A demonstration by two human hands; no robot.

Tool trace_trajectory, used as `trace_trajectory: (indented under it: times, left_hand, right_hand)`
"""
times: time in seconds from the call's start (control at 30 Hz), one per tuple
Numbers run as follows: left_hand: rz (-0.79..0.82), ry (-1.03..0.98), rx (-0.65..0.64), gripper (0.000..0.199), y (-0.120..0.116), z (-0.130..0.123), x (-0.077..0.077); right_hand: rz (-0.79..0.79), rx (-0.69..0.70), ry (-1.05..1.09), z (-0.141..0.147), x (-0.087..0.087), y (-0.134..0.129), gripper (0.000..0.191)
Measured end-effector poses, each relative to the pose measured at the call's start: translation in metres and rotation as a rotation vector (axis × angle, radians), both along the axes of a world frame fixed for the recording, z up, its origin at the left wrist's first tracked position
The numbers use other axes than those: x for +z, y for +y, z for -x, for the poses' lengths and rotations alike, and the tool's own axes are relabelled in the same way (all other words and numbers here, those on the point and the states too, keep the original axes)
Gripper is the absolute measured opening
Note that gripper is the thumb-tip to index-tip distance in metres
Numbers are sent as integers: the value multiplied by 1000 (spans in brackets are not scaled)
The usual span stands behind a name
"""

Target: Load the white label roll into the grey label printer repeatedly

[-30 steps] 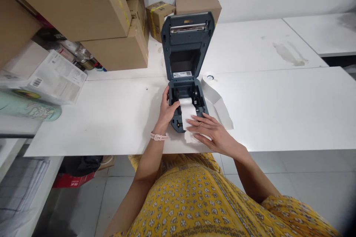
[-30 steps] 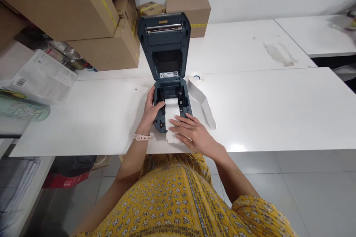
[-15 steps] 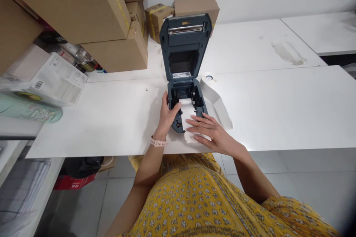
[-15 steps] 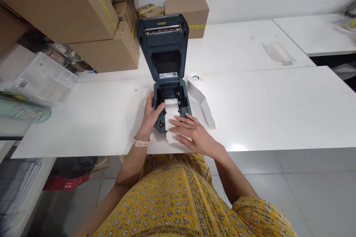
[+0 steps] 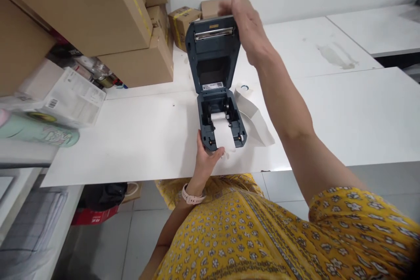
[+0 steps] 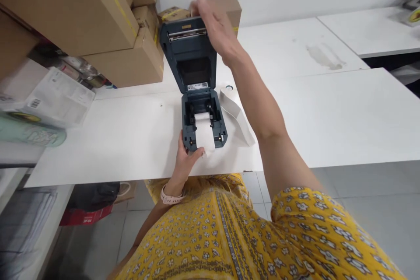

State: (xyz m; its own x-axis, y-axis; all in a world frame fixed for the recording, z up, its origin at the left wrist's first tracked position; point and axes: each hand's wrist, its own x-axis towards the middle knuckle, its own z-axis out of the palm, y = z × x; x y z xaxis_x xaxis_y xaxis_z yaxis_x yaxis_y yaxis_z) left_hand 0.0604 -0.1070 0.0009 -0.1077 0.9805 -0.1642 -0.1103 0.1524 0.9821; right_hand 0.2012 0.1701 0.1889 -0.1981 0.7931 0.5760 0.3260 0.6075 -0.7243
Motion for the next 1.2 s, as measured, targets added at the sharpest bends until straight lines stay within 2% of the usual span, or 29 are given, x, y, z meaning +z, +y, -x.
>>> trace_trajectory:
  times: [0.03, 0.1, 0.2, 0.3, 0.37, 0.47, 0.6, 0.73, 0.9, 0.97, 1.07, 1.2]
  left_hand:
    - [2, 0, 10, 122, -2, 0, 0]
    - [-1, 5, 23, 120, -6, 1, 1]
    - [-24, 39, -21, 114, -13, 5, 2]
    - [-45, 59, -66, 114, -19, 8, 3]
    - [-58, 76, -75, 112, -24, 10, 3]
    - [-70, 103, -45, 103, -31, 10, 3]
    - [-64, 143, 46, 89, -42, 13, 1]
    - [-15, 163, 99, 70, -50, 21, -3]
    - [60, 163, 104, 49, -52, 26, -5]
    - [81, 161, 91, 44, -50, 26, -3]
    - [130, 136, 4, 41, -46, 24, 1]
    - [171, 102, -103, 40, -39, 21, 7]
  right_hand:
    - [12, -4, -5, 5, -1, 2, 86]
    - [-83, -41, -3, 6, -9, -15, 86]
    - [-270, -104, -1, -7, -33, -76, 61]
    - [-373, -71, -64, -26, -69, -143, 38]
    - [-363, -81, -198, -36, -97, -175, 39]
    - [-299, -96, -335, -46, -133, -202, 47]
    - [-231, -64, -344, -49, -161, -217, 59]
    - [-238, -38, -298, -49, -174, -226, 62]
    - [-125, -62, -296, -48, -182, -230, 45]
    - [-118, -101, -290, -47, -176, -226, 41]
    - [-139, -148, -300, -40, -156, -213, 44]
    - [-124, -101, -350, -24, -134, -190, 56]
